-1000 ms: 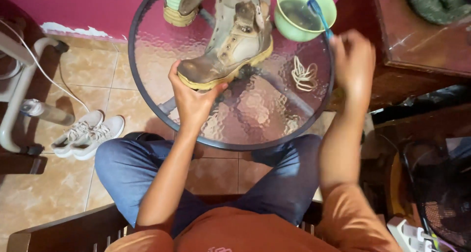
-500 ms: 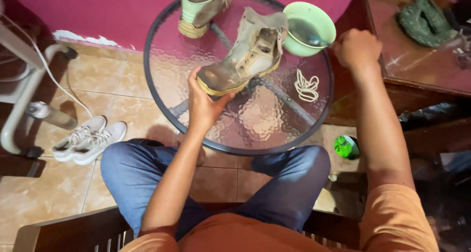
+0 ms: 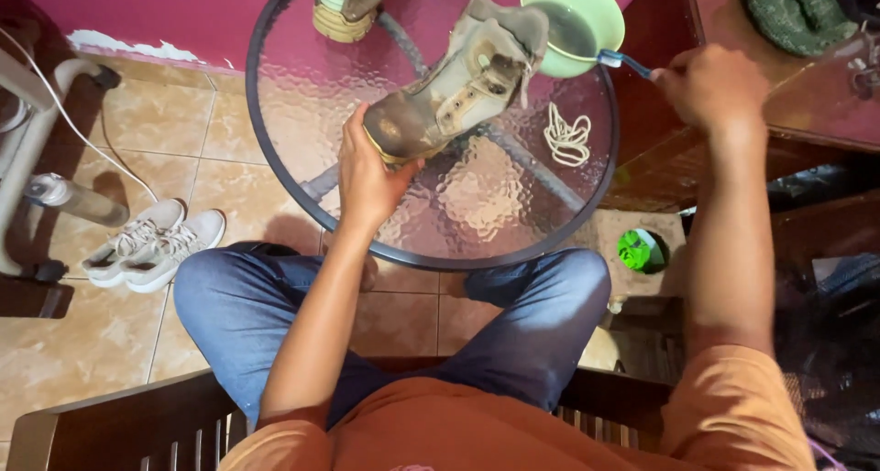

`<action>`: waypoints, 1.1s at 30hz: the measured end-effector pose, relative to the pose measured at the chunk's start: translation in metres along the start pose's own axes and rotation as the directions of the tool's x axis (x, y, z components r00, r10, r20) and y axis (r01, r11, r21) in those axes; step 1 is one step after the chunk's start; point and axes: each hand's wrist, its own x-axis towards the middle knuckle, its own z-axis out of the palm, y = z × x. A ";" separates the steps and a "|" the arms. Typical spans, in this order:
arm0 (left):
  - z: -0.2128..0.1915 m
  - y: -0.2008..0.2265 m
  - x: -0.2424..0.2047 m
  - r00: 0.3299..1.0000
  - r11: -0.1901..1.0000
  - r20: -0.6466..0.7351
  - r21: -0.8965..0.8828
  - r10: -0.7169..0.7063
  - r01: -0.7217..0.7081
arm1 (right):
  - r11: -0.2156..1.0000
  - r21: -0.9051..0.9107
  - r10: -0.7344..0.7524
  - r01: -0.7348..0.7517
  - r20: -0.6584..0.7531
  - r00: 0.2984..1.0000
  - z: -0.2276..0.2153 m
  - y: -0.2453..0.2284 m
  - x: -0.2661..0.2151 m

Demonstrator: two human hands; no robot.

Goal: Cleaning the exterior and soles of work boots using a toothbrush and a bowl of cleaning solution.

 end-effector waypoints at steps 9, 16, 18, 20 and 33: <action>-0.009 0.010 -0.001 0.996 0.997 0.061 0.000 -0.072 0.072 | 0.696 0.718 -0.113 0.018 0.085 0.990 0.026 -0.055 -0.132; -0.010 0.014 -0.001 0.995 0.997 0.073 -0.001 -0.072 0.072 | 0.713 0.639 -0.208 0.287 -0.198 0.958 0.143 -0.167 -0.118; -0.007 0.011 -0.001 0.995 0.996 0.052 0.002 -0.086 0.086 | 0.795 0.589 -0.099 0.144 -0.108 0.989 0.149 -0.192 -0.108; -0.006 0.016 -0.001 0.994 0.995 0.047 0.003 -0.097 0.097 | 0.798 0.567 -0.124 0.205 -0.178 0.976 0.145 -0.195 -0.116; -0.008 0.015 -0.006 0.996 0.993 0.033 0.089 -0.086 0.083 | 0.776 0.577 -0.151 0.254 -0.221 0.964 0.144 -0.196 -0.122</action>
